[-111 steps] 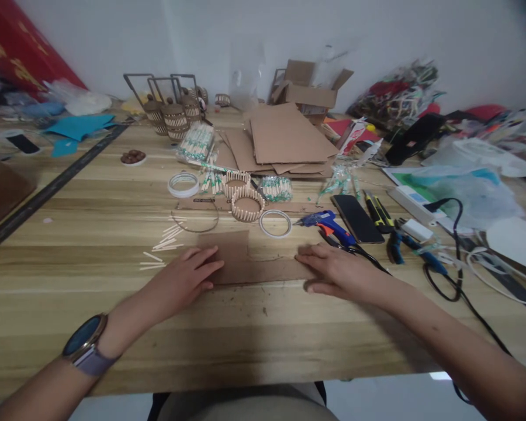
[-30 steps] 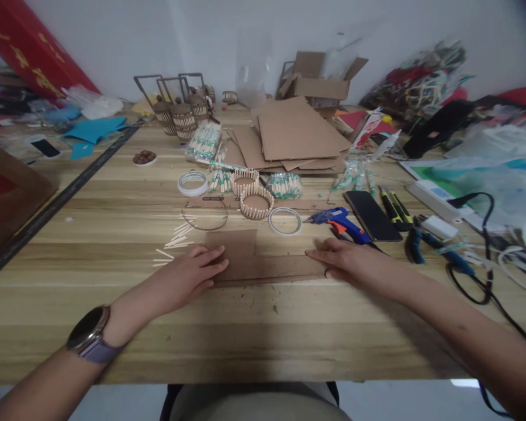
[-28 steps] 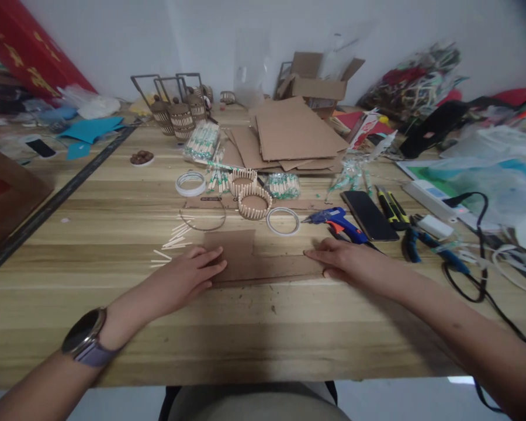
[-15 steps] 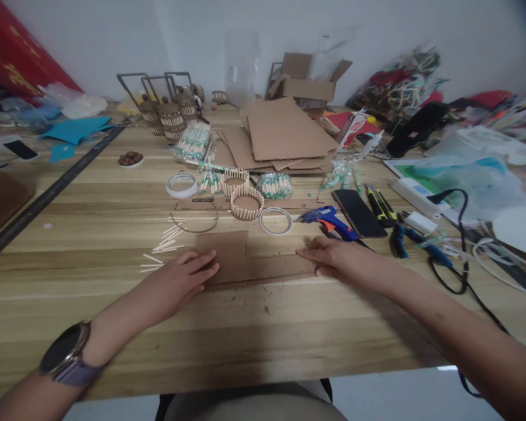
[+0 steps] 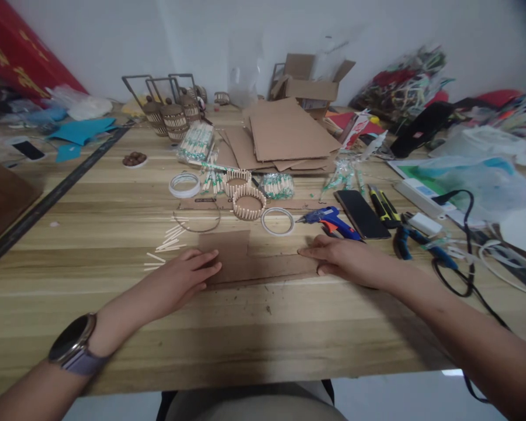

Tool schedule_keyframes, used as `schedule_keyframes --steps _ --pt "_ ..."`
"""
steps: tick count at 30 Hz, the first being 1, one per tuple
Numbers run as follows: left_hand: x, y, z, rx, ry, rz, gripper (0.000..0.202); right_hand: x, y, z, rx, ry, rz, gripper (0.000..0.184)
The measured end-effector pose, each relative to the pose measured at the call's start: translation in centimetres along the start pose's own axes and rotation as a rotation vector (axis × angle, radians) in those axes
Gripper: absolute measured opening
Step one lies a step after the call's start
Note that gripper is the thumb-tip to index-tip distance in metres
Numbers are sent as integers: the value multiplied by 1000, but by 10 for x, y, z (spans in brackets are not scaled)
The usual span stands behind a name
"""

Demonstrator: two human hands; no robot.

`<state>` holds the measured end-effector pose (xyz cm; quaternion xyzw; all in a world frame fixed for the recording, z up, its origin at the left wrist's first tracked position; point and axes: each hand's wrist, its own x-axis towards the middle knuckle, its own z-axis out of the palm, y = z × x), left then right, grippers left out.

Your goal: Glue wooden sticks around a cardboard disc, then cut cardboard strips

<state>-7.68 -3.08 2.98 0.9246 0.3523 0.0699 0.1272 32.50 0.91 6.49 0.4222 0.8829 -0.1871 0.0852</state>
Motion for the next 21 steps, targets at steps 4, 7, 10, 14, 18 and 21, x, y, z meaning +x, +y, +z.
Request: schedule_keyframes --steps 4,7,10,14,18,21 --pt "0 0 0 -5 -2 -4 41 0 -2 -2 2 -21 25 54" --pt "0 -1 1 -9 -5 -12 42 0 -2 -1 18 -9 20 54" --pt "-1 0 1 4 -16 -13 42 0 -1 -1 3 -2 8 54" --pt "0 1 0 18 -22 -12 42 2 -2 -2 -30 -5 -10 55" --pt "0 2 -2 9 -17 -15 43 2 -3 -3 -46 -32 -1 53" --pt "0 1 -1 5 -7 -8 42 2 -2 -2 -46 -40 9 53"
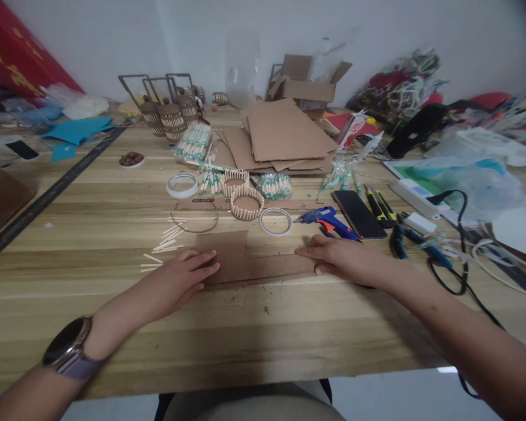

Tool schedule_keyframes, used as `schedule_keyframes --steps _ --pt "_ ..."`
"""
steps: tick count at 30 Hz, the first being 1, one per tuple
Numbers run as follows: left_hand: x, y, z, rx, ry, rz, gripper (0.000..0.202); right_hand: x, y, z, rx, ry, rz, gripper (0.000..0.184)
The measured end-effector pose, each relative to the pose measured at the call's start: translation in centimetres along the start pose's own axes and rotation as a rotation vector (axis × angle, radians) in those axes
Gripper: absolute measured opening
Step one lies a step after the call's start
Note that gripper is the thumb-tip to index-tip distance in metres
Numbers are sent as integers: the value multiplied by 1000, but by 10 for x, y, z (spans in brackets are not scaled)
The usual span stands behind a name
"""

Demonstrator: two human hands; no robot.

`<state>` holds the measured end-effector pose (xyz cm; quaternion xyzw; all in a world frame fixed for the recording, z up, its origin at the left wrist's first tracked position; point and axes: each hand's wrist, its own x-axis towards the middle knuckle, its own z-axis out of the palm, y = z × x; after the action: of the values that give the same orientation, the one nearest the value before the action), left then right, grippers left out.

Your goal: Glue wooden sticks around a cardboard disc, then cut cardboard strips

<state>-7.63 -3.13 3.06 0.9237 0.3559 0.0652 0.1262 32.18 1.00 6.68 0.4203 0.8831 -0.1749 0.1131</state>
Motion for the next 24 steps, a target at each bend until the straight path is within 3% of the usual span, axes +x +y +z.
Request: schedule_keyframes --steps 9,20,24 --pt "0 -3 5 79 3 22 42 -1 9 9 35 82 -52 53" --pt "-2 -4 10 148 14 45 41 1 10 5 5 93 -62 53" --pt "-3 -5 9 126 2 33 42 0 5 2 4 28 -15 54"
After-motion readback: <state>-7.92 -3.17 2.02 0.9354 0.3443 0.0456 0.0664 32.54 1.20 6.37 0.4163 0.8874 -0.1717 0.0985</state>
